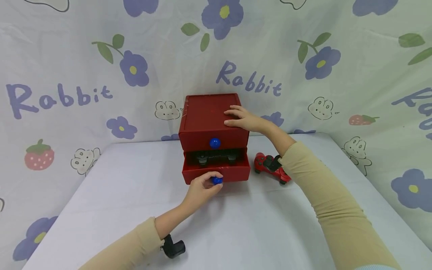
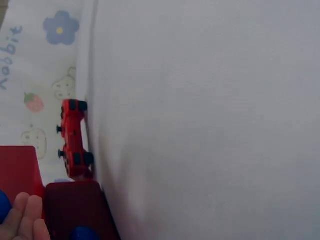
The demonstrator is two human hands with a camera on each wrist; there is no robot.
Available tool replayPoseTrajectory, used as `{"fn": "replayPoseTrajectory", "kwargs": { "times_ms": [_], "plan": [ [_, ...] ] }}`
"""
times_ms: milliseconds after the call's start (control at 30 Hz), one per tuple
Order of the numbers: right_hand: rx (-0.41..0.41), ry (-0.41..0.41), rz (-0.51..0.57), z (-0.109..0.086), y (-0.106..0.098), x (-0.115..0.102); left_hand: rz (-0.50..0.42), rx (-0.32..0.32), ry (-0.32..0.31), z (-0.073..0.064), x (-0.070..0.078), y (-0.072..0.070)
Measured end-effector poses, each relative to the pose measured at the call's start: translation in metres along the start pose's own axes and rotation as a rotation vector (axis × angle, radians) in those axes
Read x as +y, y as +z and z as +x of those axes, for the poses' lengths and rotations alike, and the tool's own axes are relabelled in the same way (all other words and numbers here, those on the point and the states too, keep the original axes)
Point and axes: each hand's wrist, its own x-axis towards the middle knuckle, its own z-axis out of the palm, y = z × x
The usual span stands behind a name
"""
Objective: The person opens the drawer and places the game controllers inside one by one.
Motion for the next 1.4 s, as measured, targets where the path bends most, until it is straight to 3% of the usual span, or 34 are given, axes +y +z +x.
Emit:
{"fn": "replayPoseTrajectory", "kwargs": {
  "times_ms": [200, 300, 833, 1300, 1400],
  "plan": [
    [0.007, -0.001, -0.007, 0.0, 0.0, 0.001, -0.028, -0.011, -0.043, -0.002, 0.027, -0.005],
    [0.008, 0.002, -0.009, 0.001, 0.0, 0.0, -0.029, -0.009, -0.062, -0.001, 0.031, -0.006],
    [0.011, -0.003, -0.013, 0.001, 0.0, 0.0, -0.056, 0.008, -0.079, 0.01, 0.028, -0.007],
    [0.019, -0.009, -0.007, -0.001, 0.001, -0.001, -0.086, -0.029, -0.083, 0.022, 0.021, -0.01],
    [0.018, -0.01, -0.01, -0.001, 0.001, -0.001, -0.09, -0.021, -0.089, 0.028, 0.009, -0.009]
  ]
}}
